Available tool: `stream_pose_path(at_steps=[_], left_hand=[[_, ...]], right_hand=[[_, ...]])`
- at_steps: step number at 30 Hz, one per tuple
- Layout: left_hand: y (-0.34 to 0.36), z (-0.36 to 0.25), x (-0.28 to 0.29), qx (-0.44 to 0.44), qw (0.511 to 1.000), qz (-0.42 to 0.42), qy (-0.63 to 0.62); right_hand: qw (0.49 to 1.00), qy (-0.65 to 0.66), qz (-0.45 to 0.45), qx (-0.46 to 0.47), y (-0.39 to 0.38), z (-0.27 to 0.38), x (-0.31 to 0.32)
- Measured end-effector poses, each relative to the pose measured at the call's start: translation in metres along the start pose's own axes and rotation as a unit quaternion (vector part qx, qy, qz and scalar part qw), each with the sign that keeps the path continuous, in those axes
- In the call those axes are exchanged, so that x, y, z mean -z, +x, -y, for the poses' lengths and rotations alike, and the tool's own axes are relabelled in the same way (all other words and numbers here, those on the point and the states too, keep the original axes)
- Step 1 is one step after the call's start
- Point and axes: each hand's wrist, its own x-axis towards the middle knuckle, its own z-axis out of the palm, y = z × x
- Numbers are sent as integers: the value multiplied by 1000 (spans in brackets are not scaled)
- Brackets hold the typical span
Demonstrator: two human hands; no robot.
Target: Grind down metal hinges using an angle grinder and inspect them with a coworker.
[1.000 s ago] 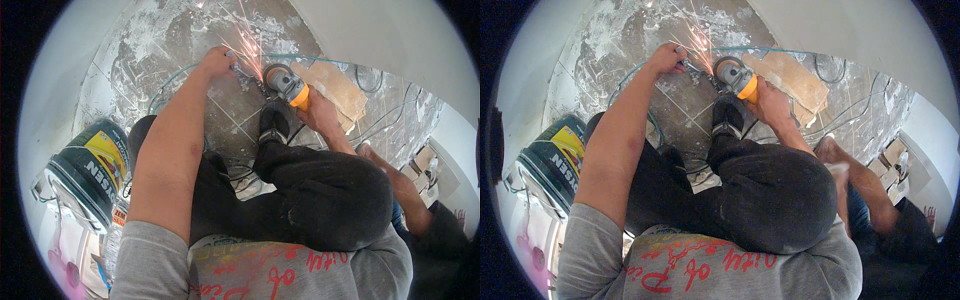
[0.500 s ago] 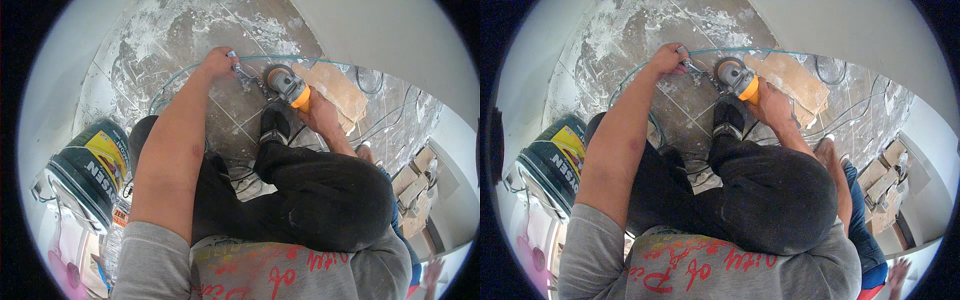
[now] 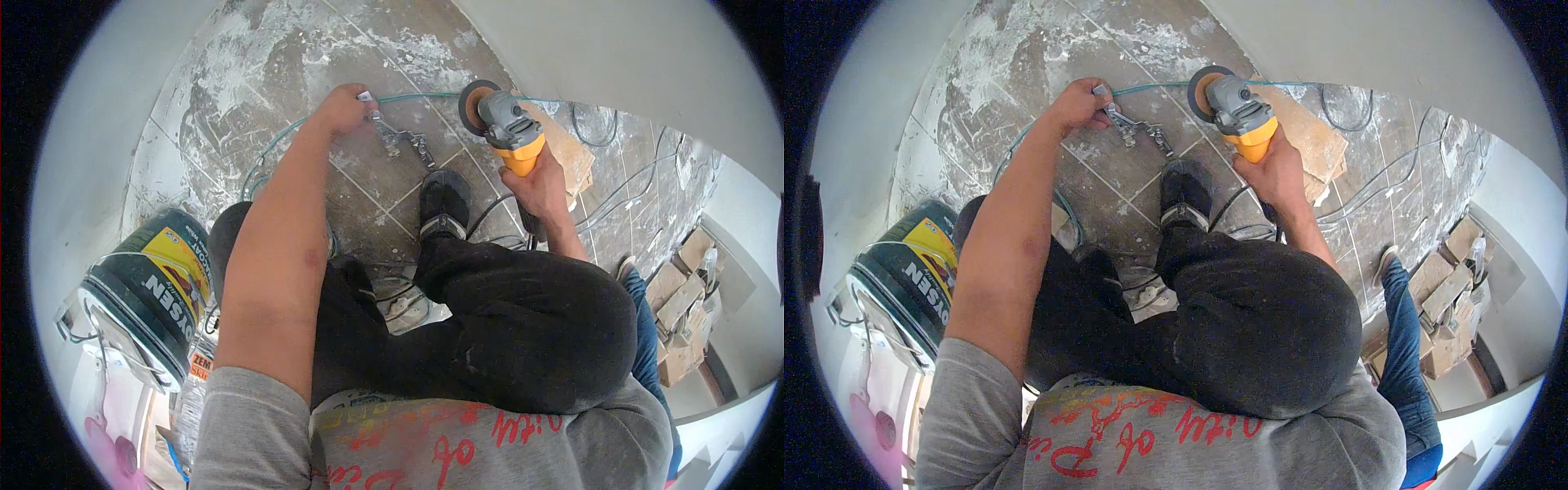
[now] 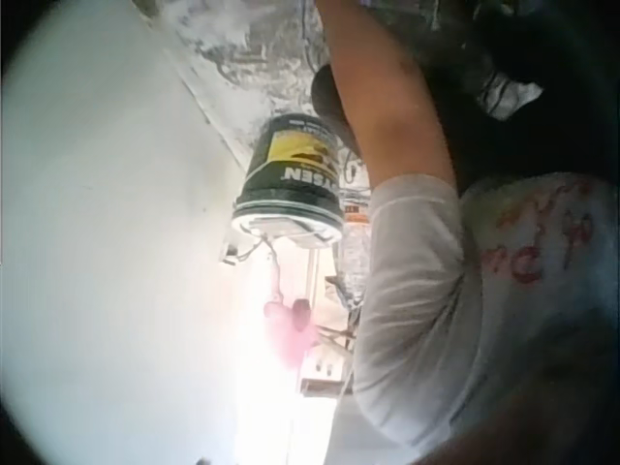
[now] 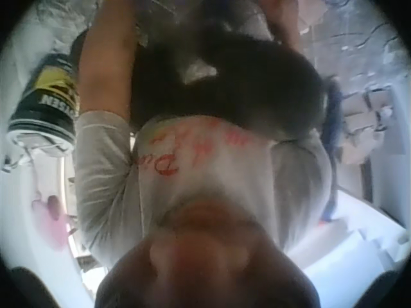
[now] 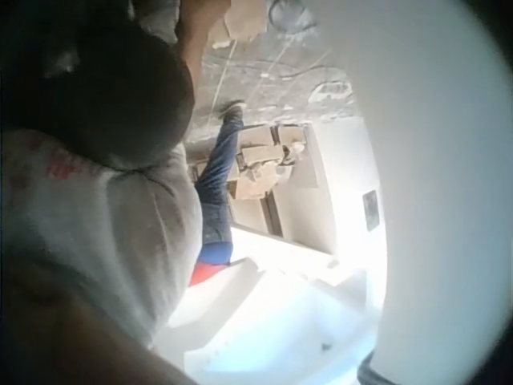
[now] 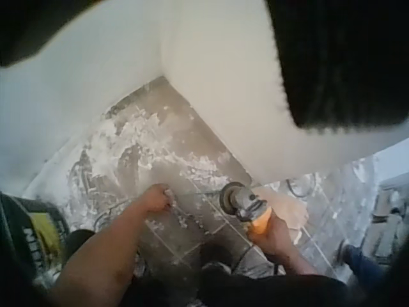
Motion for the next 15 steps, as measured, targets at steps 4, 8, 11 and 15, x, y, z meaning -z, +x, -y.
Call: stream_pose_path(at_steps=[4, 8, 11, 15], left_hand=[[-35, -75, 29, -44, 995, -80, 27], [-63, -108, 55, 8, 989, -147, 18], [-67, -79, 88, 58, 980, -128, 144], [-92, -103, 76, 33, 982, -180, 37]], right_hand=[[998, 56, -31, 28, -1, 1, 8], [992, 110, -45, 49, 0, 3, 9], [993, 108, -21, 32, 1, 26, 9], [991, 122, -29, 51, 1, 21, 9]])
